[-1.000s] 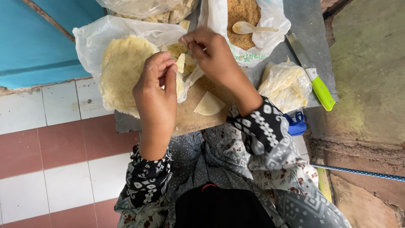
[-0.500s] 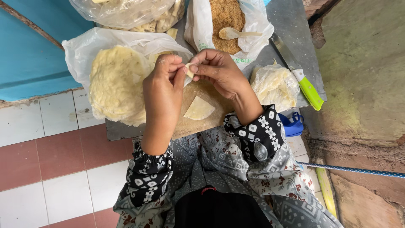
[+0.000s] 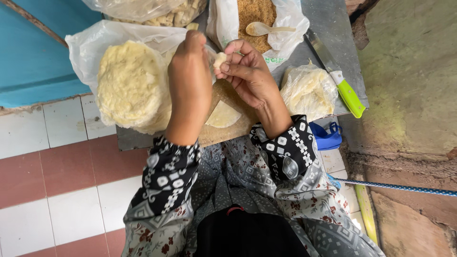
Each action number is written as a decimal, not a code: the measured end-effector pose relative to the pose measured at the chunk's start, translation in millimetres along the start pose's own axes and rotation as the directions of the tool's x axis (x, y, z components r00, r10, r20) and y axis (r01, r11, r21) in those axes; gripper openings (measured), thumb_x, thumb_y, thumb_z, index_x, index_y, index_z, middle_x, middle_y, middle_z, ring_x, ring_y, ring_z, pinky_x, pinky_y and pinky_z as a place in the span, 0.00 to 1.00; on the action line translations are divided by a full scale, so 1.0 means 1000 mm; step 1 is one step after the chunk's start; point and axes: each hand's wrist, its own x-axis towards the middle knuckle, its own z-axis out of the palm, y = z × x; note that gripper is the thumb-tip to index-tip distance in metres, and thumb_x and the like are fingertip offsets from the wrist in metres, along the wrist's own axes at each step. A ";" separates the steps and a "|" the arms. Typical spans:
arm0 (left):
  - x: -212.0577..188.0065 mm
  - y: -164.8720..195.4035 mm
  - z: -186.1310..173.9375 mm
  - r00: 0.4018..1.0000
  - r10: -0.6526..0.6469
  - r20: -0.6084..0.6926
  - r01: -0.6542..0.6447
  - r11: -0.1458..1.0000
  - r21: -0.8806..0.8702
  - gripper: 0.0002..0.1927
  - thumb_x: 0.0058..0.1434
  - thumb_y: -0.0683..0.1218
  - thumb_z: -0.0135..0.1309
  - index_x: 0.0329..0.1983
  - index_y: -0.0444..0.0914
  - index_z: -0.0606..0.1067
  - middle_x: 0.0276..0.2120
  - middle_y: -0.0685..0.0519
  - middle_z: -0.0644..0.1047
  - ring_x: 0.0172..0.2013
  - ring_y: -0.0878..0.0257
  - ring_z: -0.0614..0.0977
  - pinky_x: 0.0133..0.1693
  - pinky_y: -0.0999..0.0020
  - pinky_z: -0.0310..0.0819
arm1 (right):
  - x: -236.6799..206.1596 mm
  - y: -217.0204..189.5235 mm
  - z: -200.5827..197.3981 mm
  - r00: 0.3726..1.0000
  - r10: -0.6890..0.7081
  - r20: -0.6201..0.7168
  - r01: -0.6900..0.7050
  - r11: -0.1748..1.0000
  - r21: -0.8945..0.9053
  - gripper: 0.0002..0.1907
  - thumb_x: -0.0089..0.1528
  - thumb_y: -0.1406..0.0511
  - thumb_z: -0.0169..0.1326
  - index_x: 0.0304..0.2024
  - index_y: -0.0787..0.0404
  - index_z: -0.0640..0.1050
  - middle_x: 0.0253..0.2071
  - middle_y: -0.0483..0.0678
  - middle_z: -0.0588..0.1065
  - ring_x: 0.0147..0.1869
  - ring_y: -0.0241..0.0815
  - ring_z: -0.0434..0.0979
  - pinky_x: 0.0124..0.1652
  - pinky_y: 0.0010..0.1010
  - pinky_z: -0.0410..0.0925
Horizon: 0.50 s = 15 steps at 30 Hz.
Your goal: The person sits on the floor and folds thin pastry sheets into filled parcels. They take a sheet from a plastic bag, spoon brown sugar filling onto it with a spoon, fold and pinch the sheet closed, and place the finished parcel onto a growing stack; at one point they cut dough with a knife.
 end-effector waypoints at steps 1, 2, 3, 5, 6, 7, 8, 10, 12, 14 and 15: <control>0.004 -0.005 0.005 1.000 -0.023 0.012 0.022 0.996 0.090 0.07 0.65 0.34 0.52 0.46 0.30 0.72 0.36 0.39 0.81 0.37 0.45 0.85 0.36 0.55 0.79 | -0.003 0.000 0.003 1.000 -0.009 0.001 0.009 1.000 0.021 0.15 0.67 0.80 0.53 0.54 0.65 0.71 0.44 0.55 0.80 0.48 0.44 0.83 0.50 0.32 0.74; 0.011 -0.010 0.010 0.999 -0.045 0.021 0.041 0.983 0.177 0.08 0.63 0.34 0.52 0.45 0.29 0.73 0.36 0.39 0.80 0.36 0.44 0.85 0.36 0.55 0.79 | -0.005 -0.002 0.005 1.000 -0.008 0.003 0.008 1.000 -0.007 0.16 0.67 0.80 0.53 0.55 0.65 0.71 0.44 0.55 0.80 0.47 0.44 0.83 0.51 0.32 0.74; 0.016 -0.014 0.014 0.997 -0.066 0.027 0.057 0.964 0.261 0.09 0.61 0.34 0.52 0.44 0.29 0.73 0.35 0.38 0.80 0.36 0.43 0.84 0.35 0.54 0.79 | -0.009 -0.005 0.007 1.000 -0.008 0.007 0.008 0.999 -0.036 0.17 0.67 0.80 0.54 0.56 0.65 0.71 0.44 0.55 0.80 0.47 0.44 0.83 0.51 0.32 0.74; 0.023 -0.017 0.018 0.992 -0.113 0.065 0.089 0.951 0.297 0.05 0.61 0.35 0.52 0.40 0.31 0.75 0.36 0.40 0.81 0.37 0.43 0.84 0.36 0.53 0.79 | -0.015 -0.009 0.011 1.000 0.008 -0.014 -0.009 0.995 -0.099 0.18 0.66 0.80 0.53 0.58 0.65 0.71 0.43 0.55 0.81 0.46 0.45 0.83 0.50 0.32 0.75; 0.023 -0.017 0.017 0.987 -0.137 0.085 0.104 0.943 0.315 0.04 0.61 0.36 0.52 0.38 0.32 0.76 0.36 0.41 0.81 0.38 0.43 0.84 0.37 0.53 0.79 | -0.018 -0.010 0.013 0.999 0.024 -0.039 -0.029 0.991 -0.132 0.19 0.65 0.80 0.52 0.58 0.66 0.71 0.42 0.55 0.81 0.45 0.45 0.83 0.49 0.32 0.75; 0.021 -0.015 0.014 0.998 0.047 -0.052 -0.026 0.938 0.345 0.06 0.60 0.36 0.51 0.40 0.33 0.75 0.38 0.41 0.81 0.39 0.45 0.84 0.38 0.56 0.80 | -0.021 -0.012 0.014 0.997 0.039 -0.063 -0.049 0.985 -0.166 0.20 0.65 0.79 0.52 0.59 0.66 0.70 0.42 0.55 0.81 0.45 0.45 0.83 0.49 0.32 0.75; 0.017 -0.012 0.010 0.954 0.238 -0.182 -0.151 0.907 0.392 0.08 0.59 0.36 0.51 0.42 0.33 0.74 0.39 0.41 0.80 0.40 0.47 0.84 0.40 0.59 0.80 | -0.023 -0.013 0.015 0.997 0.031 -0.064 -0.045 0.971 -0.236 0.20 0.66 0.80 0.52 0.60 0.66 0.70 0.42 0.55 0.81 0.45 0.44 0.82 0.49 0.32 0.75; 0.000 -0.004 -0.003 0.947 0.282 -0.154 -0.229 0.929 0.291 0.10 0.62 0.37 0.50 0.47 0.34 0.75 0.40 0.42 0.80 0.40 0.50 0.84 0.41 0.61 0.80 | -0.030 -0.013 0.016 0.997 0.024 -0.070 -0.048 0.930 -0.364 0.19 0.69 0.81 0.51 0.62 0.68 0.70 0.43 0.55 0.79 0.47 0.43 0.81 0.49 0.31 0.74; -0.020 0.001 -0.020 0.979 0.060 0.197 -0.057 0.998 -0.021 0.10 0.71 0.39 0.52 0.52 0.33 0.79 0.38 0.43 0.82 0.36 0.52 0.85 0.39 0.61 0.81 | -0.040 -0.014 0.017 0.997 0.080 -0.016 -0.079 0.888 -0.453 0.20 0.67 0.81 0.50 0.61 0.68 0.68 0.48 0.54 0.77 0.50 0.42 0.81 0.52 0.32 0.75; -0.043 0.005 -0.034 0.675 -0.172 0.717 0.417 0.891 -0.178 0.14 0.73 0.48 0.49 0.59 0.47 0.76 0.34 0.49 0.83 0.34 0.66 0.88 0.32 0.67 0.79 | -0.053 -0.014 0.017 0.983 0.183 0.010 -0.155 0.860 -0.486 0.21 0.66 0.80 0.49 0.61 0.67 0.67 0.49 0.53 0.76 0.49 0.40 0.81 0.51 0.31 0.76; -0.050 0.005 -0.038 0.707 -0.130 0.696 0.389 0.893 -0.228 0.13 0.70 0.47 0.51 0.56 0.45 0.78 0.34 0.50 0.84 0.32 0.65 0.87 0.32 0.68 0.79 | -0.061 -0.014 0.016 0.969 0.248 0.017 -0.211 0.853 -0.477 0.21 0.66 0.79 0.49 0.61 0.66 0.66 0.48 0.52 0.76 0.48 0.40 0.81 0.49 0.30 0.75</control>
